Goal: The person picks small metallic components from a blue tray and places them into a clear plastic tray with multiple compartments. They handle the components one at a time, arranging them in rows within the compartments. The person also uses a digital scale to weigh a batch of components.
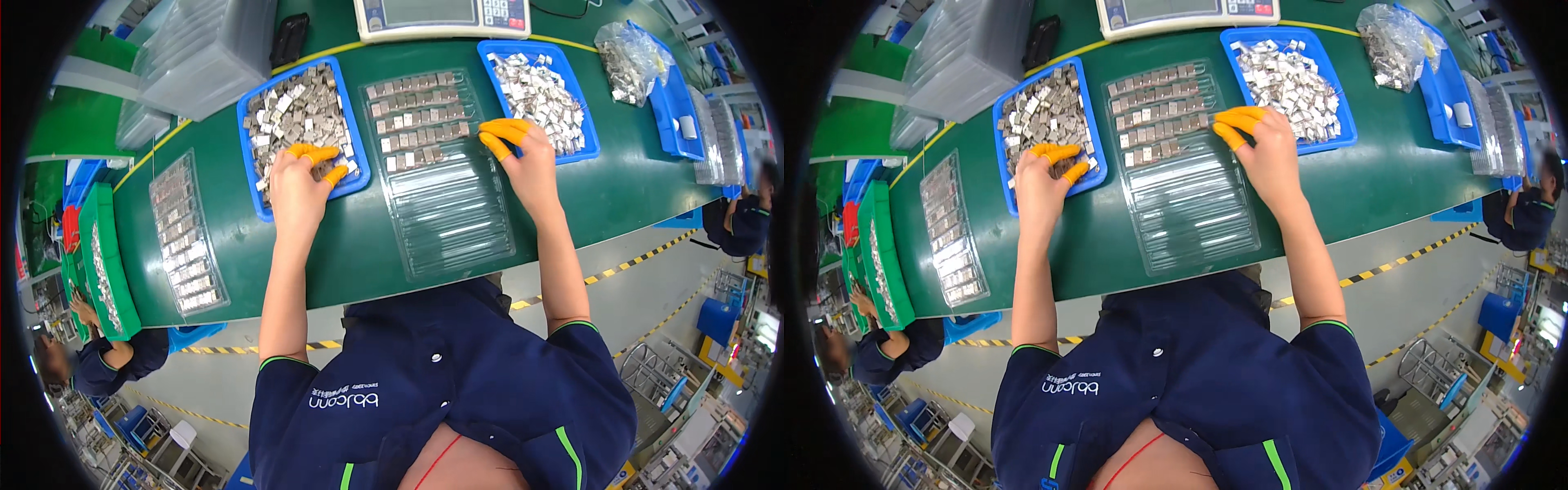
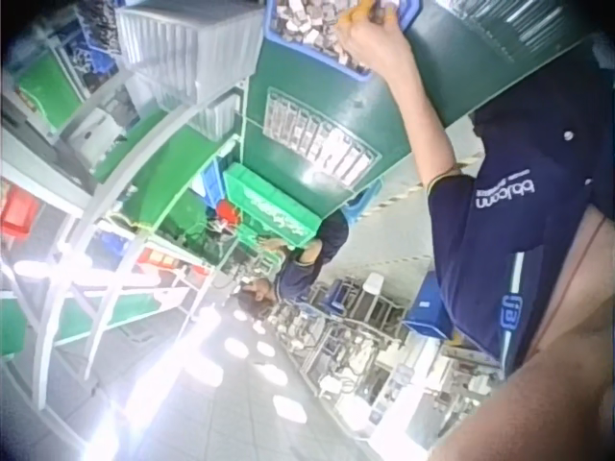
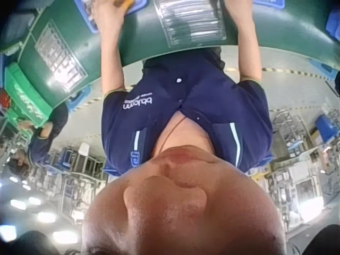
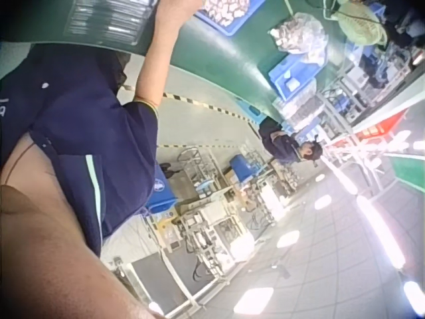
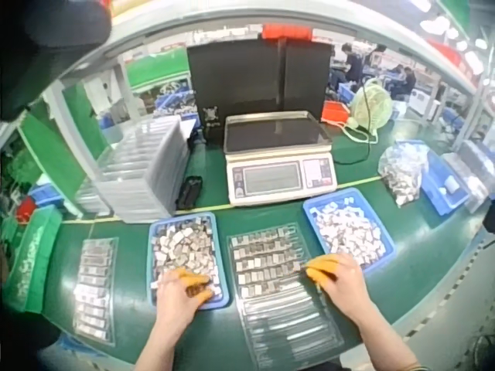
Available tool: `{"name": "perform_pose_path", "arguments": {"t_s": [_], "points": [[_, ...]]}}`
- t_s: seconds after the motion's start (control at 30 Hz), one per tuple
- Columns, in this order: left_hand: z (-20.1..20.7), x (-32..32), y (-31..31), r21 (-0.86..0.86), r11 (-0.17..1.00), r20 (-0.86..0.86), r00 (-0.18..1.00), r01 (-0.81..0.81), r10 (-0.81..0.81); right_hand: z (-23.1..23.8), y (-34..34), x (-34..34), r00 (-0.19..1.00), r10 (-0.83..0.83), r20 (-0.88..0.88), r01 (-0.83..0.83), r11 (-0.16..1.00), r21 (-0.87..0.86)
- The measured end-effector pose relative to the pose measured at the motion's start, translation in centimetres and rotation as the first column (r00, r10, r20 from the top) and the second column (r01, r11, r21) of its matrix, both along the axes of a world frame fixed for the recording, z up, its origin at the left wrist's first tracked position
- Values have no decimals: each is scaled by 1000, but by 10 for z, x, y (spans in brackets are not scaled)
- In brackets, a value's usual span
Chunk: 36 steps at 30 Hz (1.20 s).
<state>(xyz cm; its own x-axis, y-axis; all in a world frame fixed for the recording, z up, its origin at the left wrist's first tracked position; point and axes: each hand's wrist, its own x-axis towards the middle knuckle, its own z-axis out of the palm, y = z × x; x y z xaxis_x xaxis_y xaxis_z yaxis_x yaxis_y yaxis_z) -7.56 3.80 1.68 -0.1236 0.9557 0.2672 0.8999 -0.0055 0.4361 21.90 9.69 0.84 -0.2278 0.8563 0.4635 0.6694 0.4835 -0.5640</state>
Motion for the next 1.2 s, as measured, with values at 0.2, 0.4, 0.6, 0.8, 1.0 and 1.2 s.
{"name": "perform_pose_path", "arguments": {"t_s": [0.2,0.4,0.6,0.8,1.0,1.2], "points": [[-10,-17,2,74,996,-118,992,47,-38,-3,14,47,970,-242,1,241,967,-84],[-24,-11,12,105,994,122,992,-14,1,-25,64,69,973,-164,164,162,987,24],[-33,-23,9,204,978,54,997,37,-49,-16,70,61,934,-235,270,237,971,26],[-22,-22,13,198,980,62,997,27,-40,-11,65,70,970,-191,150,197,980,-21],[-20,-29,7,156,981,79,989,112,-125,-18,63,72,964,-257,75,261,964,-51],[-23,-28,9,189,982,43,999,-7,-2,-14,65,76,981,-160,-105,153,986,-71]]}}
